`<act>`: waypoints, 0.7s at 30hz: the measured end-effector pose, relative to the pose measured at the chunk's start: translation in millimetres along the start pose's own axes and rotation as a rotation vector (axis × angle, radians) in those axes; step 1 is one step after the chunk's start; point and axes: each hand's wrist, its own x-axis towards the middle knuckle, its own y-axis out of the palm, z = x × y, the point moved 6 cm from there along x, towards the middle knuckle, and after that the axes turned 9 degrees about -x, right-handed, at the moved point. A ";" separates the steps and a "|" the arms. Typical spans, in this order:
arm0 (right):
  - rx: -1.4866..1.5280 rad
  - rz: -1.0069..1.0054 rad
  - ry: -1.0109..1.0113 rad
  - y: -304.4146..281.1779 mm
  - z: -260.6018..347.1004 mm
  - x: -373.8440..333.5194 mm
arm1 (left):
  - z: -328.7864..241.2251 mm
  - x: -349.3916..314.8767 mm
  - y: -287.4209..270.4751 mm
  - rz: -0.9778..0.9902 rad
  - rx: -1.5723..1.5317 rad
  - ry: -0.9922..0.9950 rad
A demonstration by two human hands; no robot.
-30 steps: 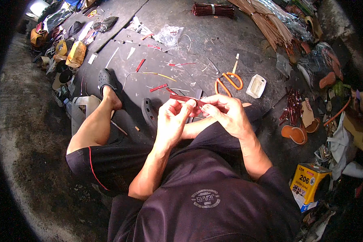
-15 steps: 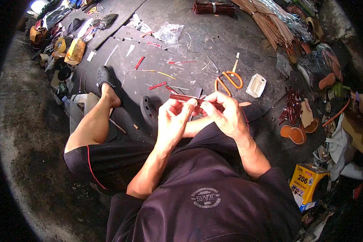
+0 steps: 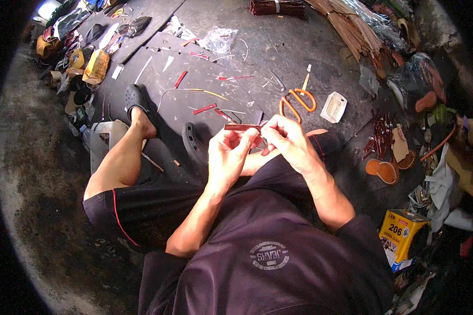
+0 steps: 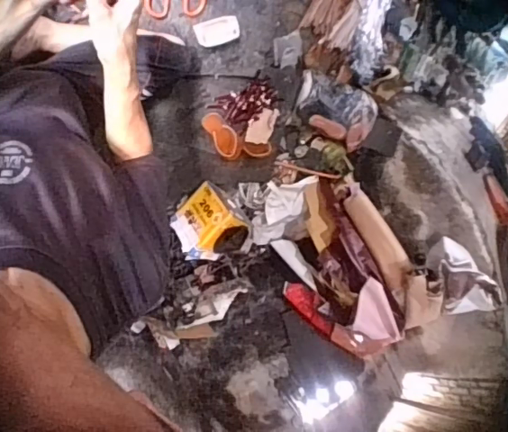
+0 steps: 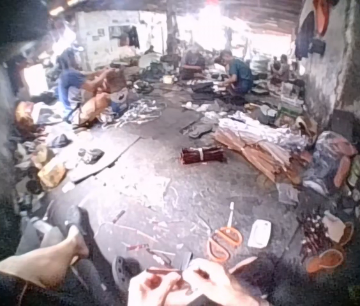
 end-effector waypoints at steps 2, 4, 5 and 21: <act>-0.059 -0.005 -0.043 -1.9 3.7 -0.6 | 0.0 1.7 0.0 -0.032 0.011 -0.018; -0.094 -0.020 -0.087 -2.3 17.5 -7.0 | 1.0 2.0 0.6 -0.051 0.000 -0.013; 0.005 -0.025 -0.100 1.8 21.5 -8.9 | 1.3 1.4 0.3 -0.055 -0.013 0.001; -0.136 0.002 -0.188 -0.5 21.4 -9.2 | -5.9 -0.8 0.1 -0.087 0.158 -0.077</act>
